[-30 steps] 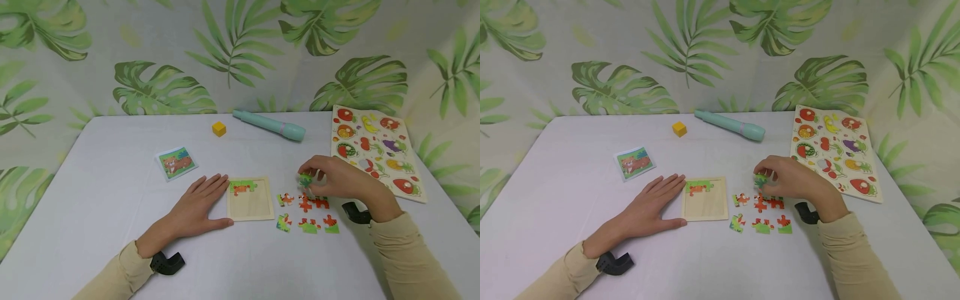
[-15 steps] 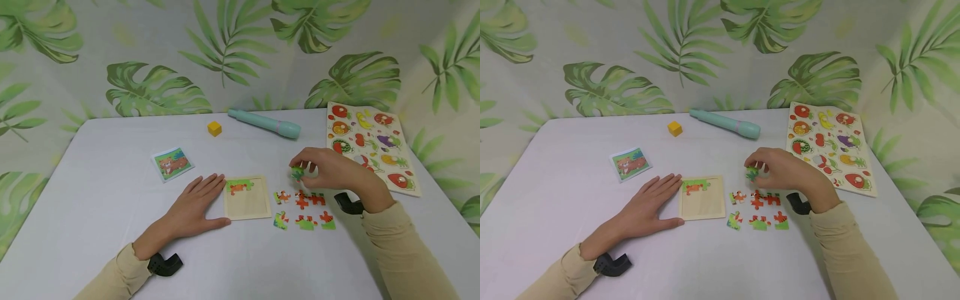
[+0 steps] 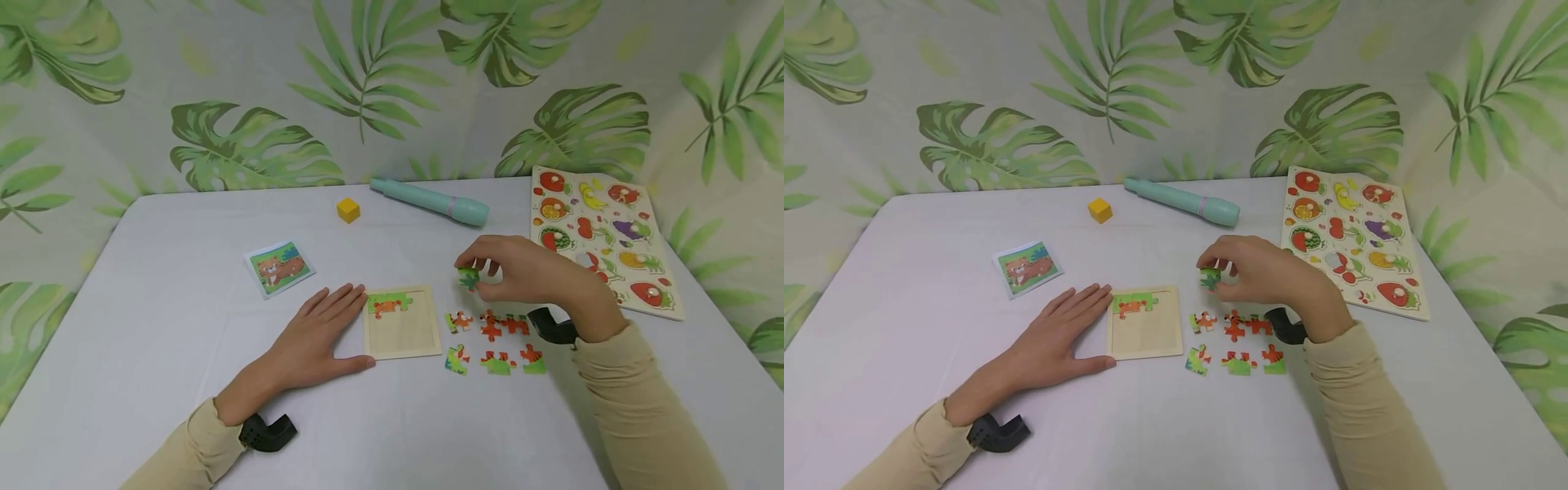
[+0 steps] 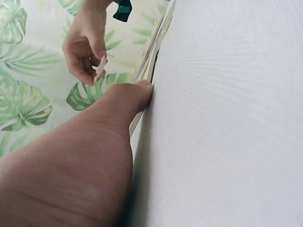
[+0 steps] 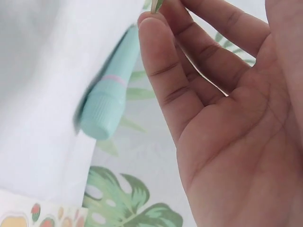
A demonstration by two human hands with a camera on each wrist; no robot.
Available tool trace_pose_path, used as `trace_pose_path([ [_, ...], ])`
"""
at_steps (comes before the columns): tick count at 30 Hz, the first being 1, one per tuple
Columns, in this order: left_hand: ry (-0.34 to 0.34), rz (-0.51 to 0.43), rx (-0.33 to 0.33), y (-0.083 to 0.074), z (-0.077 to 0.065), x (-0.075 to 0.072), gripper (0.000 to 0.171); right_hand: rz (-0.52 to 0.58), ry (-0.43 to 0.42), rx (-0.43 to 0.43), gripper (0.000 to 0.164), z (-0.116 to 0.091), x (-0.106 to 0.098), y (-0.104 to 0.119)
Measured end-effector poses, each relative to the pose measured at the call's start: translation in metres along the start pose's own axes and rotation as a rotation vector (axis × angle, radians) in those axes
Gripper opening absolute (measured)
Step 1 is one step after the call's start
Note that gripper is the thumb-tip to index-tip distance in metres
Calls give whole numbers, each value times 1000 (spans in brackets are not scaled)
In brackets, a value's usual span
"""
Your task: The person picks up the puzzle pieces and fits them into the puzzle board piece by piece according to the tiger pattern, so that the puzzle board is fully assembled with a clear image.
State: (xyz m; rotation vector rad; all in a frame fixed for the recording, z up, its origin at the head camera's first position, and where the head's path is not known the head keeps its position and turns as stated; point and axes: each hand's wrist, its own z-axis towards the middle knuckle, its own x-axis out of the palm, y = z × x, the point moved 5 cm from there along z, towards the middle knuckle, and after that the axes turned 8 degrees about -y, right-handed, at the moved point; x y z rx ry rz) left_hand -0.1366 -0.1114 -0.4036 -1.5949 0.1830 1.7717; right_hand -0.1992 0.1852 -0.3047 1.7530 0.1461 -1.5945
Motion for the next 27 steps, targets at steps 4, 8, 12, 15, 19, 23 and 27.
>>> trace_pose_path([
  [4,6,-4,-1,0,0,1,100,4,-15,-17,34,4,3,3],
  [8,7,0,1,1,0,1,100,-3,-51,-59,34,7,7,6],
  [12,2,8,6,1,0,0,100,-1,-79,-114,34,10,13,8],
  [15,1,10,5,1,0,0,100,8,-96,-153,34,13,18,10],
  [19,3,11,1,0,0,0,100,12,-106,-171,34,16,23,12],
  [23,2,10,1,0,0,0,100,19,-111,-172,35,17,26,15],
  [27,-2,6,4,0,0,0,100,28,-117,-179,34,18,30,18],
])
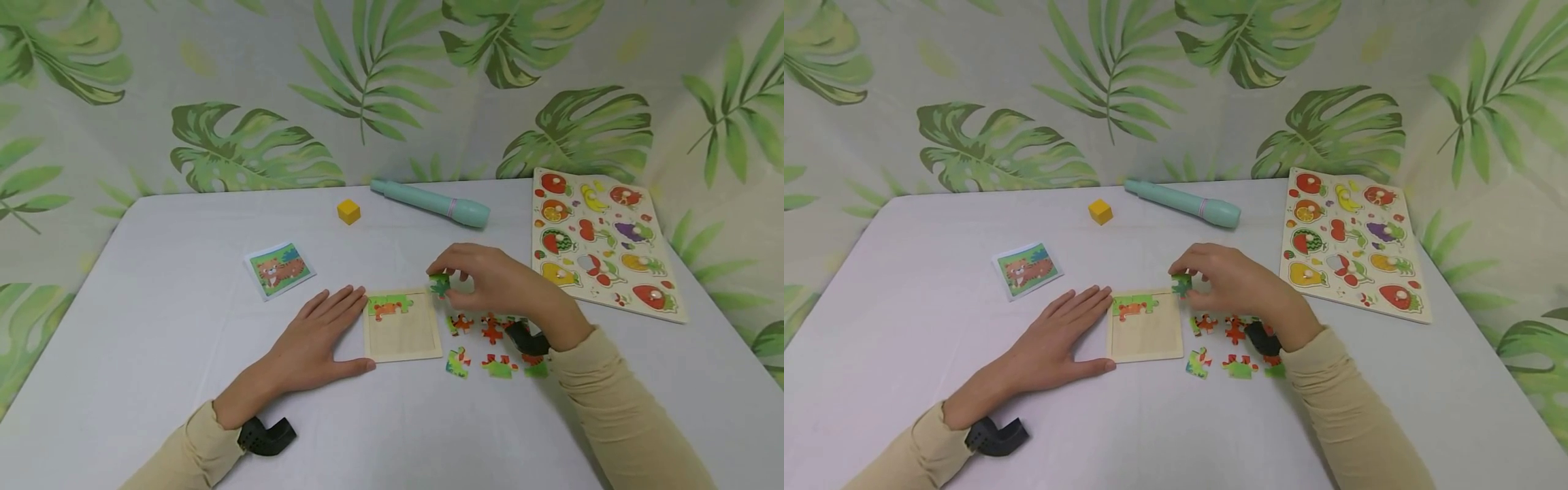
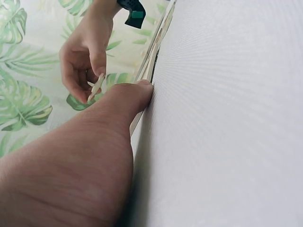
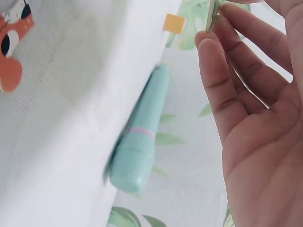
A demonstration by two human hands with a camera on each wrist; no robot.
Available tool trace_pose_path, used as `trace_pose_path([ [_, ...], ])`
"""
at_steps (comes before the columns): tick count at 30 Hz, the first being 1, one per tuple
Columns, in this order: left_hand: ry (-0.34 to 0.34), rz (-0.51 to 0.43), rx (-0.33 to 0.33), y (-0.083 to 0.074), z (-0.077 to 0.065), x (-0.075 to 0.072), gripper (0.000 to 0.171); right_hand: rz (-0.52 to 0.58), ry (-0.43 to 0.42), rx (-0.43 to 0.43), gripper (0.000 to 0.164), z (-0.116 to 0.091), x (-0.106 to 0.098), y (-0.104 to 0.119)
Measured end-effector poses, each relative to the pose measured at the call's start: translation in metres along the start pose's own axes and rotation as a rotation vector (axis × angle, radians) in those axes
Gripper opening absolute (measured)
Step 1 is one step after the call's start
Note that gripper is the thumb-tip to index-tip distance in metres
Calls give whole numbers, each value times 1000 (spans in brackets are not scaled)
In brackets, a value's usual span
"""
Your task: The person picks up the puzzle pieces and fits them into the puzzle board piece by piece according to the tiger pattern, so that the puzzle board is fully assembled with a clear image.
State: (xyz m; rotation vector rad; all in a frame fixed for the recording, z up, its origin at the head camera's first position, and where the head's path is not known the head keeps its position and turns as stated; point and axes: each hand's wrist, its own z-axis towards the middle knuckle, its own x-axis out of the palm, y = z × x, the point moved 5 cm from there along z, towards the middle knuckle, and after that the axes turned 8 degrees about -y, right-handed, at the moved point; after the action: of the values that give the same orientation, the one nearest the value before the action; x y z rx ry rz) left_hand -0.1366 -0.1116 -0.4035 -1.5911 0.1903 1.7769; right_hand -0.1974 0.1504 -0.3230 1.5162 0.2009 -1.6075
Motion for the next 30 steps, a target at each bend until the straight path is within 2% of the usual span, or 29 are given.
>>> trace_pose_path([
  [18,3,8,-3,2,-1,3,101,6,21,-55,29,4,21,5],
  [30,-1,3,0,1,-1,1,100,-36,72,-16,23,7,33,7],
])
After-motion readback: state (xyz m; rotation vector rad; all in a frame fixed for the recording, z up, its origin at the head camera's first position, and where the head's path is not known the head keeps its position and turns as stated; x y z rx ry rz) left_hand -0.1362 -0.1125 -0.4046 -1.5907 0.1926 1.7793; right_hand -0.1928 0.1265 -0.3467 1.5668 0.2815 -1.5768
